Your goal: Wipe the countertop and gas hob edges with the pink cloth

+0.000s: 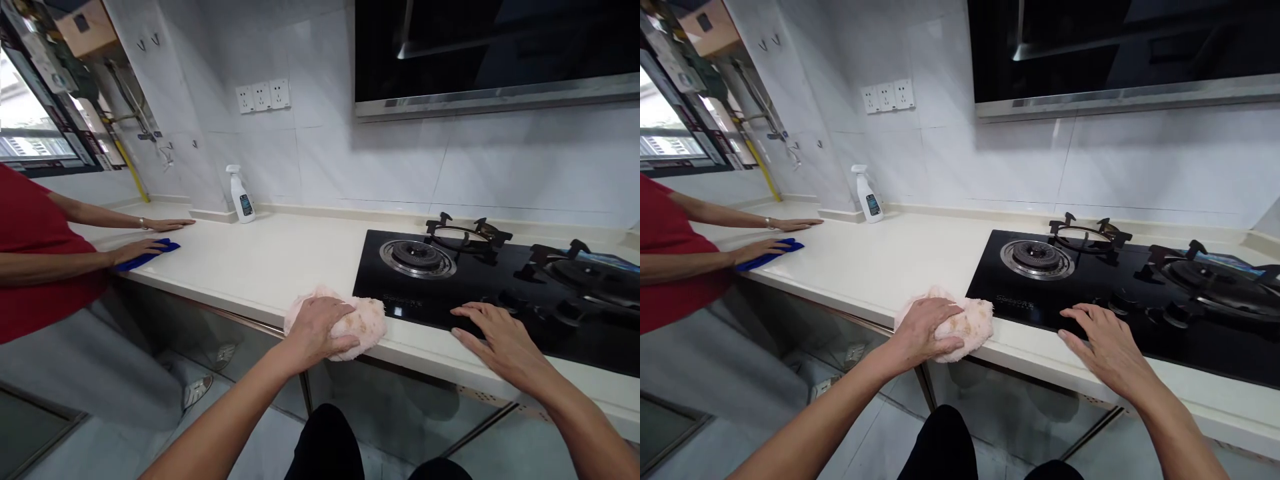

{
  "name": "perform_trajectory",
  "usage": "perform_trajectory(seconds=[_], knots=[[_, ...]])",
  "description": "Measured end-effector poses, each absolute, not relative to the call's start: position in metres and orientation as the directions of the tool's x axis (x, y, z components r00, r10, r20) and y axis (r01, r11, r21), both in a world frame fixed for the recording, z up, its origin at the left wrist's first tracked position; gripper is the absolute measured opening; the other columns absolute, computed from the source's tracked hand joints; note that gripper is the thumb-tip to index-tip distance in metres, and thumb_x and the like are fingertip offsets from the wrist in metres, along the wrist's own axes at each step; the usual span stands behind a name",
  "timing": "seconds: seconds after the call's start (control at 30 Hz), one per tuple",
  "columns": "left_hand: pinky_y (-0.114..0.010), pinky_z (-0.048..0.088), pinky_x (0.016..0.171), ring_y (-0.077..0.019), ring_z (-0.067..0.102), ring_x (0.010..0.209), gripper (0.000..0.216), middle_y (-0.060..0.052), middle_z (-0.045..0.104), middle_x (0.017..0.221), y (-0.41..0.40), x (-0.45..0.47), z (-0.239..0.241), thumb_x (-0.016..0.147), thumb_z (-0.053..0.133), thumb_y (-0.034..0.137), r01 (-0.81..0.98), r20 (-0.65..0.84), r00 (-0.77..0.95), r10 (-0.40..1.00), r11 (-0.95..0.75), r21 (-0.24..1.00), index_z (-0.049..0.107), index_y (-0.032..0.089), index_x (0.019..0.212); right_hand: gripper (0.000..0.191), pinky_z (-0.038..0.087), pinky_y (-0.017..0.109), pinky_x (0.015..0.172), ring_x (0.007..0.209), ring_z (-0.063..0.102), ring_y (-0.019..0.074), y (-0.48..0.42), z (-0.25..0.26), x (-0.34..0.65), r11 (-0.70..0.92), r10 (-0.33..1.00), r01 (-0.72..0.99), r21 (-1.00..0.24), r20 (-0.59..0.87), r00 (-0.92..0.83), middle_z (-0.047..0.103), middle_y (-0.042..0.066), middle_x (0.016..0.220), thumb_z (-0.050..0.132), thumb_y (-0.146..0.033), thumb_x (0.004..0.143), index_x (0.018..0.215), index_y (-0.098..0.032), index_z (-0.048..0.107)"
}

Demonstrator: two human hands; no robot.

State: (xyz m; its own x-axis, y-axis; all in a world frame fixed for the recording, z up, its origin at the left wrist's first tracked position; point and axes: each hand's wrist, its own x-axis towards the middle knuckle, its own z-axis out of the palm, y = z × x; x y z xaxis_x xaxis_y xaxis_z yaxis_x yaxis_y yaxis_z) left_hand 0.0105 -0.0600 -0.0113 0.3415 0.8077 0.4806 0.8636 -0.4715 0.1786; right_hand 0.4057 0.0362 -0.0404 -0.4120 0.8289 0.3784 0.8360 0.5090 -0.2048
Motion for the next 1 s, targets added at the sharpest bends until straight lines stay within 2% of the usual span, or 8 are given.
perform_trajectory(seconds=[0.13, 0.27, 0.47, 0.63, 0.7, 0.83, 0.93, 1.0], knots=[[-0.042, 0.041, 0.109, -0.0256, 0.060, 0.123, 0.051, -0.005, 0.070, 0.127, -0.060, 0.001, -0.017, 0.091, 0.065, 0.059, 0.855, 0.519, 0.326, 0.790, -0.481, 0.195, 0.063, 0.029, 0.131, 0.058, 0.041, 0.053, 0.099, 0.123, 0.051, 0.0333, 0.037, -0.042, 0.406, 0.517, 0.822, 0.832, -0.203, 0.390, -0.416, 0.057, 0.009, 0.134, 0.034, -0.072, 0.095, 0.127, -0.032, 0.062], [-0.041, 0.041, 0.109, -0.0260, 0.061, 0.123, 0.044, -0.003, 0.070, 0.128, -0.058, -0.023, -0.009, 0.091, 0.065, 0.056, 0.891, 0.458, 0.240, 0.856, -0.381, 0.246, 0.067, 0.028, 0.125, 0.056, 0.041, 0.052, 0.100, 0.125, 0.050, 0.0324, 0.037, -0.043, 0.407, 0.520, 0.818, 0.831, -0.195, 0.394, -0.419, 0.057, 0.008, 0.134, 0.035, -0.070, 0.096, 0.128, -0.032, 0.061], [-0.036, 0.051, 0.091, -0.0256, 0.067, 0.108, 0.035, -0.003, 0.072, 0.120, -0.044, -0.056, 0.024, 0.092, 0.057, 0.048, 0.911, 0.324, -0.001, 0.946, -0.133, 0.391, 0.069, 0.025, 0.116, 0.053, 0.042, 0.051, 0.100, 0.124, 0.051, 0.0314, 0.038, -0.046, 0.406, 0.524, 0.807, 0.836, -0.163, 0.410, -0.426, 0.057, 0.008, 0.134, 0.037, -0.068, 0.097, 0.129, -0.033, 0.061], [-0.033, 0.052, 0.091, -0.0247, 0.066, 0.111, 0.041, -0.005, 0.071, 0.123, -0.017, -0.040, 0.047, 0.094, 0.050, 0.051, 0.835, 0.324, -0.144, 0.935, -0.060, 0.547, 0.066, 0.024, 0.120, 0.053, 0.043, 0.052, 0.098, 0.124, 0.053, 0.0317, 0.048, -0.059, 0.410, 0.521, 0.798, 0.840, -0.155, 0.438, -0.414, 0.059, 0.006, 0.133, 0.040, -0.071, 0.095, 0.127, -0.035, 0.062], [-0.037, 0.050, 0.099, -0.0264, 0.062, 0.121, 0.047, -0.006, 0.066, 0.135, -0.005, -0.024, 0.045, 0.096, 0.046, 0.054, 0.857, 0.299, -0.103, 0.949, -0.068, 0.511, 0.062, 0.025, 0.129, 0.053, 0.044, 0.052, 0.098, 0.124, 0.053, 0.0315, 0.052, -0.064, 0.413, 0.525, 0.793, 0.837, -0.151, 0.444, -0.418, 0.059, 0.006, 0.133, 0.042, -0.072, 0.094, 0.128, -0.036, 0.062], [-0.056, 0.032, 0.116, -0.0336, 0.040, 0.143, 0.059, -0.008, 0.045, 0.157, 0.011, 0.007, 0.028, 0.097, 0.042, 0.063, 0.948, 0.189, 0.136, 0.972, -0.184, 0.260, 0.050, 0.030, 0.145, 0.053, 0.046, 0.051, 0.097, 0.125, 0.055, 0.0319, 0.054, -0.070, 0.417, 0.534, 0.779, 0.836, -0.128, 0.459, -0.427, 0.060, 0.006, 0.134, 0.044, -0.070, 0.094, 0.131, -0.036, 0.060], [-0.059, 0.034, 0.112, -0.0329, 0.044, 0.138, 0.057, -0.008, 0.048, 0.154, 0.022, 0.016, 0.018, 0.103, 0.028, 0.059, 0.959, 0.220, 0.183, 0.958, -0.223, 0.175, 0.039, 0.035, 0.153, 0.053, 0.049, 0.052, 0.096, 0.124, 0.056, 0.0335, 0.057, -0.073, 0.422, 0.564, 0.748, 0.820, -0.099, 0.482, -0.456, 0.061, 0.008, 0.134, 0.047, -0.067, 0.094, 0.132, -0.033, 0.061], [-0.057, 0.039, 0.106, -0.0324, 0.051, 0.128, 0.054, -0.008, 0.054, 0.146, 0.035, 0.017, 0.014, 0.104, 0.025, 0.056, 0.968, 0.252, 0.176, 0.952, -0.214, 0.133, 0.039, 0.035, 0.152, 0.051, 0.052, 0.052, 0.092, 0.120, 0.059, 0.0349, 0.061, -0.076, 0.427, 0.579, 0.728, 0.811, -0.082, 0.500, -0.469, 0.063, 0.009, 0.133, 0.049, -0.066, 0.092, 0.129, -0.033, 0.064]])
